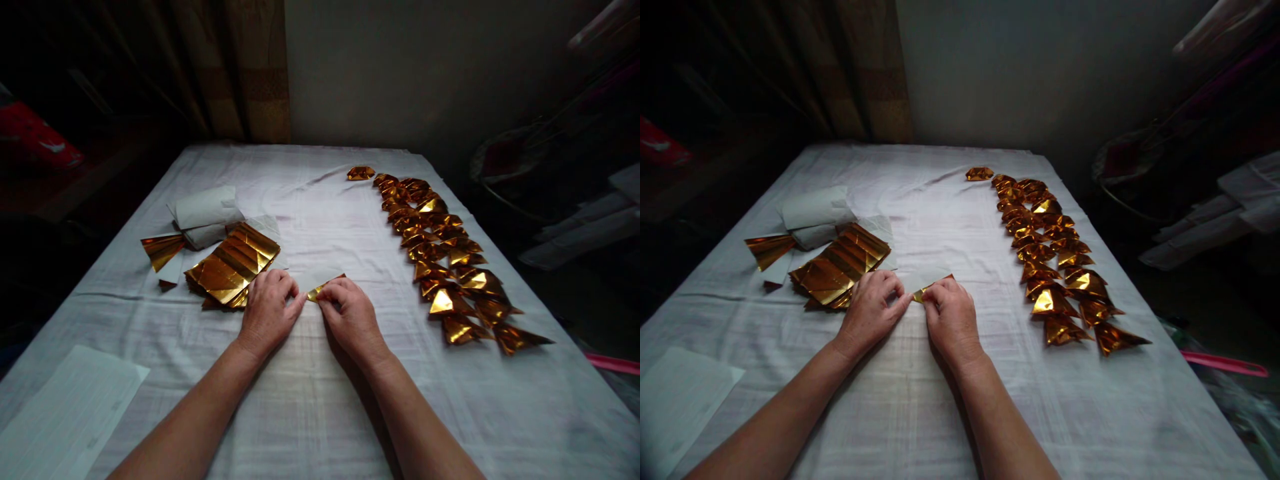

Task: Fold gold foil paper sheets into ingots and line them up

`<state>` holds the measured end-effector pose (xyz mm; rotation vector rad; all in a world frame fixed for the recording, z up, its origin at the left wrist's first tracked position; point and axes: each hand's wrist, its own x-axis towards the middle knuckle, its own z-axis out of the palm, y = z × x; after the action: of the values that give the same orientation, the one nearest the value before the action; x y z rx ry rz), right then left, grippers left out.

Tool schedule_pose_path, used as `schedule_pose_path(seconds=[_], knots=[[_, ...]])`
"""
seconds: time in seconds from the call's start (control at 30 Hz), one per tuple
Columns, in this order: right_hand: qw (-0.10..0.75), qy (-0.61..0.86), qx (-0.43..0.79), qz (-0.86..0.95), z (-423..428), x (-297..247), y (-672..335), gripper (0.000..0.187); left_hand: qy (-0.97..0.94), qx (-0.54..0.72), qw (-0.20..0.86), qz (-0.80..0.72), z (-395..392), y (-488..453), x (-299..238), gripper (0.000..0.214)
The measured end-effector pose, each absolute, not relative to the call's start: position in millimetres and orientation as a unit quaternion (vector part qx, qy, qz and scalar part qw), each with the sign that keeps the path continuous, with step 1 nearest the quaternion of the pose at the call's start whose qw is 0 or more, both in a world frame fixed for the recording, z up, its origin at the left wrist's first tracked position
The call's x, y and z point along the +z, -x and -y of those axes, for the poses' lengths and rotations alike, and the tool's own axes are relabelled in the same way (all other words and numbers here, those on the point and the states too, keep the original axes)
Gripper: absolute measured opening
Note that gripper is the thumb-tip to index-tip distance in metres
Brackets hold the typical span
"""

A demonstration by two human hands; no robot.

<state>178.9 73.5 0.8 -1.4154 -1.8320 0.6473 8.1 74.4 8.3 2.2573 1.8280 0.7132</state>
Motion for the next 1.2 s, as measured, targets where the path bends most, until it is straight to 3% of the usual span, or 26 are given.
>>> schedule_pose_path(seconds=[0.23, 0.67, 0.93, 1.2], knots=[[0.358, 0.533, 0.274, 0.716, -74.5, 0.3, -182.6, 0.018, -0.753, 0.242, 0.087, -0.605, -75.1, -5.5, 6.4, 0.006], [0.265, 0.461, 0.145, 0.834, -71.4, -1.9, -191.4, 0.027, -0.756, 0.225, 0.089, -0.608, -74.1, -6.6, 8.4, 0.008], [0.343, 0.384, 0.142, 0.846, -74.7, -3.8, -206.9, 0.023, -0.751, 0.224, 0.099, -0.613, -74.8, -6.9, 10.2, 0.008], [0.364, 0.38, 0.144, 0.838, -73.8, -5.1, -213.6, 0.026, -0.753, 0.231, 0.094, -0.609, -74.8, -6.2, 9.4, 0.009]])
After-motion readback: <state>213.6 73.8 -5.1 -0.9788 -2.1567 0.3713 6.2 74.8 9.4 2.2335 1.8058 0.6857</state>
